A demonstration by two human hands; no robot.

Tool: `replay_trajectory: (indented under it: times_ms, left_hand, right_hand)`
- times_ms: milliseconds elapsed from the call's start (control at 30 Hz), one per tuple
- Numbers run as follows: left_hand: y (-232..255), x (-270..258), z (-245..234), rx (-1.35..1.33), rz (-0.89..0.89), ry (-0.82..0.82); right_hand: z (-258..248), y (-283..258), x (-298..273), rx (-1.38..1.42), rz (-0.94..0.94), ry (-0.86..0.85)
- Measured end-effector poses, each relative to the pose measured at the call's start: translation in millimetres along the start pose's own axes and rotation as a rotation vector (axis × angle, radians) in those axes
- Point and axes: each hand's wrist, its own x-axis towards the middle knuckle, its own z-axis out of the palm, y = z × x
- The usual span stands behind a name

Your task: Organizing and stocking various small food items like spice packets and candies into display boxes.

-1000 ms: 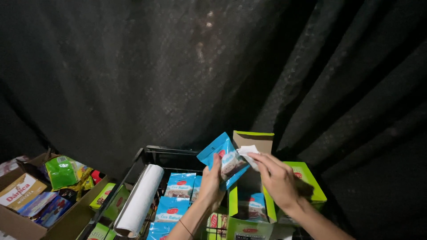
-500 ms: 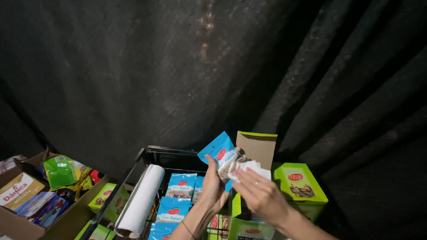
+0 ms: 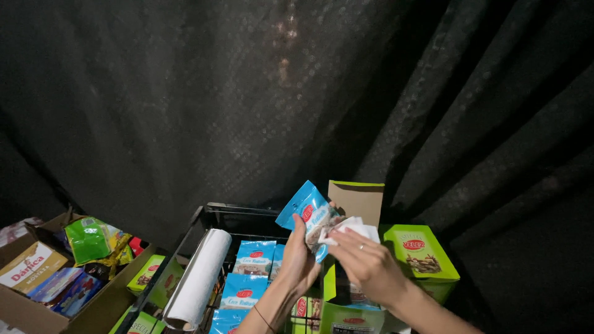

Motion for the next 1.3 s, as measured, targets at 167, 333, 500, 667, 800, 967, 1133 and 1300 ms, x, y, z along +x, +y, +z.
replay_trajectory:
  times_ms: [167, 333, 500, 667, 800, 967, 1133, 1300]
  left_hand:
    - [-3.7, 8.5, -12.3, 0.035, 0.034, 0.021]
    - [-5.9, 17.8, -21.0, 0.097, 0.087, 0.114]
    - [-14.8, 22.3, -35.2, 0.098, 0.05, -0.027]
    - [-8.3, 11.1, -26.5, 0.031, -0.065, -0.094]
    - [-3.5, 7.9, -16.5, -0.045, -0.039, -0.112]
    - [-3.5, 3.8, -10.1, -0.043, -0.024, -0.13]
    - [-3.7, 1.0, -5.3, -0.051, 0.013, -0.142]
    - [-7.9, 0.4, -7.6, 0.074, -0.035, -0.167]
  right_hand:
    - [-14.3, 10.6, -0.9, -0.095, 0.125, 0.043]
    - [-23.5, 0.6, 11.9, -0.159, 0.049, 0.266]
    - [-18.0, -24.8, 21.2, -0.001, -0.235, 0.057]
    - [-21.8, -24.8, 23.9, 0.03, -0.181, -0.171]
    - [-19.7, -23.3, 26.3, -0.111, -0.138, -0.2]
    - [-13.1, -15.1, 23.0, -0.207, -0.033, -0.163]
    - [-20.2, -12.9, 25.0, -0.176, 0.129, -0.206]
    - [-21.7, -24.4, 27.2, -0.007, 0.054, -0.278]
